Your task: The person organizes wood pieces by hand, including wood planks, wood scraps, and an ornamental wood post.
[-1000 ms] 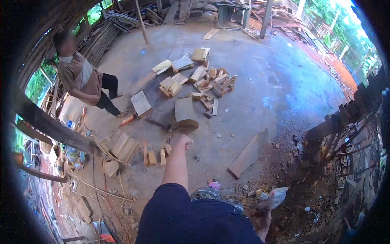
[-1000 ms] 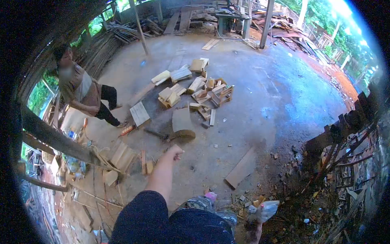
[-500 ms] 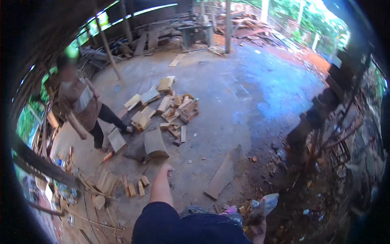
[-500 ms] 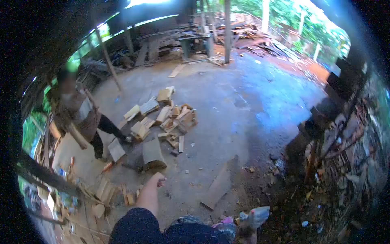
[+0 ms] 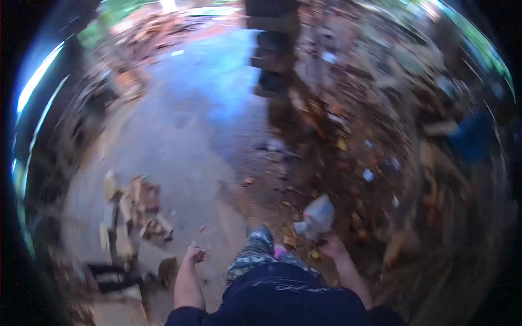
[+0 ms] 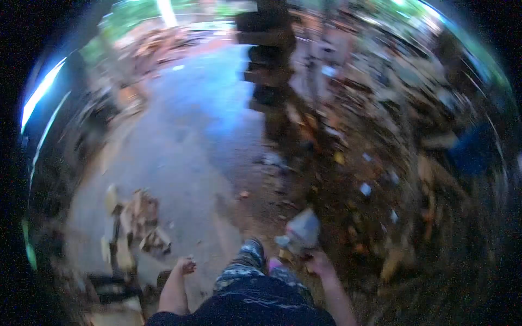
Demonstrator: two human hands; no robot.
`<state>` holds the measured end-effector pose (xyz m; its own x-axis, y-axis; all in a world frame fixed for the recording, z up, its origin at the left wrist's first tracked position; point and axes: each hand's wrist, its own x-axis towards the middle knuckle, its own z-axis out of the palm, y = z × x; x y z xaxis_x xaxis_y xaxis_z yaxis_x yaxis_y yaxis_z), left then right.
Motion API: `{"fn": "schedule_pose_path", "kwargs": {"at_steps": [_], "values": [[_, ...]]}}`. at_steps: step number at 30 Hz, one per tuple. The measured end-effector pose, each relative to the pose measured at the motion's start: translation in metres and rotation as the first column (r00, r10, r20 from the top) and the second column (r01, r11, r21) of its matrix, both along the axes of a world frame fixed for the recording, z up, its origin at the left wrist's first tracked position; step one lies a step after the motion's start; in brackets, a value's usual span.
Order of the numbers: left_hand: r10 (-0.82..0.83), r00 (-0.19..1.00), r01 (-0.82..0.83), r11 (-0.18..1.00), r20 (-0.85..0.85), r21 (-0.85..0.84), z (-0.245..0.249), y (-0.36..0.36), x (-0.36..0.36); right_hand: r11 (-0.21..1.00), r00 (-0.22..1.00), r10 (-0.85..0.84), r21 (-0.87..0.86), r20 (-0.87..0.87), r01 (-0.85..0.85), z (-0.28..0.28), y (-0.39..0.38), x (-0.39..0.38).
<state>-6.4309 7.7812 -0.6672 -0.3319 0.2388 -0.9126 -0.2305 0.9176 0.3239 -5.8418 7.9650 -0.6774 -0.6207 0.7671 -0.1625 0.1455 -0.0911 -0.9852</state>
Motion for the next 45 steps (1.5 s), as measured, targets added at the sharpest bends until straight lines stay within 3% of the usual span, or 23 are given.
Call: {"fn": "schedule_pose_path", "kwargs": {"at_steps": [1, 2, 8, 11, 14, 16, 18, 21, 22, 24, 25, 28, 29, 31, 33, 35, 37, 38, 39, 42, 43, 44, 45], "values": [[0.007, 0.998, 0.001, 0.994, -0.069, 0.114, -0.005, 0.02, 0.015, 0.902, 0.923, -0.231, -0.424, -0.307, 0.084, 0.022, 0.003, -0.002], [-0.061, 0.997, 0.065, 0.994, -0.052, 0.091, -0.01, 0.033, 0.031, 0.668, 0.699, -0.516, -0.743, -0.495, -0.033, 0.058, 0.009, -0.017], [-0.282, 0.926, 0.275, 0.959, 0.25, 0.066, -0.043, 0.152, 0.065, 0.352, 0.615, -0.765, -0.924, -0.191, 0.15, 0.105, 0.031, -0.028], [-0.389, 0.891, 0.349, 0.917, 0.236, 0.193, -0.021, 0.246, 0.12, 0.39, 0.667, -0.696, -0.92, -0.265, 0.043, 0.077, 0.071, -0.017], [-0.526, 0.786, 0.411, 0.837, 0.326, 0.36, 0.029, 0.352, 0.191, 0.475, 0.704, -0.688, -0.843, -0.177, 0.253, 0.067, 0.134, -0.021], [-0.655, 0.65, 0.415, 0.732, 0.387, 0.541, 0.083, 0.413, 0.242, 0.508, 0.685, -0.677, -0.844, -0.268, 0.172, 0.06, 0.173, -0.023], [-0.732, 0.538, 0.39, 0.656, 0.419, 0.646, 0.119, 0.461, 0.278, 0.717, 0.814, -0.48, -0.681, -0.327, 0.149, 0.05, 0.223, -0.028], [-0.839, 0.39, 0.376, 0.522, 0.381, 0.766, 0.148, 0.528, 0.318, 0.579, 0.767, -0.599, -0.786, -0.229, 0.217, 0.121, 0.292, -0.05], [-0.872, 0.372, 0.401, 0.461, 0.32, 0.792, 0.156, 0.542, 0.326, 0.564, 0.753, -0.619, -0.793, -0.222, 0.23, 0.095, 0.306, -0.053], [-0.873, 0.36, 0.329, 0.448, 0.329, 0.831, 0.171, 0.567, 0.339, 0.868, 0.817, -0.469, -0.349, -0.337, 0.354, 0.021, 0.333, -0.051], [-0.841, 0.394, 0.35, 0.51, 0.37, 0.786, 0.172, 0.583, 0.349, 0.834, 0.902, -0.43, -0.399, -0.038, 0.381, 0.094, 0.354, -0.049], [-0.812, 0.447, 0.279, 0.526, 0.376, 0.803, 0.141, 0.628, 0.371, 0.792, 0.778, -0.565, -0.444, -0.275, 0.419, 0.145, 0.387, -0.035], [-0.752, 0.418, 0.243, 0.634, 0.51, 0.734, 0.136, 0.642, 0.379, 0.787, 0.772, -0.574, -0.445, -0.275, 0.427, 0.142, 0.398, -0.026], [-0.676, 0.382, 0.219, 0.728, 0.63, 0.649, 0.11, 0.67, 0.397, 0.684, 0.768, -0.637, -0.411, 0.065, 0.602, 0.132, 0.424, -0.006], [-0.934, 0.341, 0.352, 0.02, -0.109, 0.936, 0.06, 0.702, 0.421, 0.67, 0.669, -0.732, -0.31, -0.126, 0.675, 0.087, 0.445, 0.005], [-0.894, 0.403, 0.444, 0.006, -0.194, 0.896, 0.118, 0.731, 0.459, 0.636, 0.561, -0.762, -0.208, -0.322, 0.744, 0.066, 0.48, 0.036], [-0.838, 0.465, 0.529, 0.004, -0.286, 0.849, 0.114, 0.778, 0.503, 0.734, 0.736, -0.677, 0.067, -0.009, 0.676, 0.064, 0.523, 0.083], [-0.824, 0.534, 0.338, 0.414, 0.19, 0.845, 0.074, 0.805, 0.522, 0.74, 0.743, -0.67, 0.071, -0.011, 0.668, 0.059, 0.547, 0.102], [-0.603, 0.5, 0.13, 0.762, 0.622, 0.635, 0.052, 0.831, 0.544, 0.743, 0.741, -0.668, 0.01, 0.067, 0.669, 0.05, 0.572, 0.124], [-0.55, 0.454, 0.142, 0.821, 0.701, 0.553, 0.065, 0.907, 0.597, 0.783, 0.782, -0.622, 0.063, 0.05, 0.619, 0.062, 0.65, 0.19], [-0.567, 0.469, 0.155, 0.808, 0.677, 0.569, 0.07, 0.932, 0.608, 0.787, 0.804, -0.594, 0.181, -0.037, 0.59, 0.073, 0.681, 0.206], [-0.766, 0.574, 0.412, 0.575, 0.289, 0.707, 0.072, 0.956, 0.616, 0.776, 0.796, -0.602, 0.185, -0.071, 0.603, 0.083, 0.709, 0.219], [-0.834, 0.532, 0.668, 0.308, -0.145, 0.678, 0.076, 0.977, 0.623, 0.739, 0.754, -0.657, 0.214, 0.016, 0.639, 0.109, 0.73, 0.23]]}}
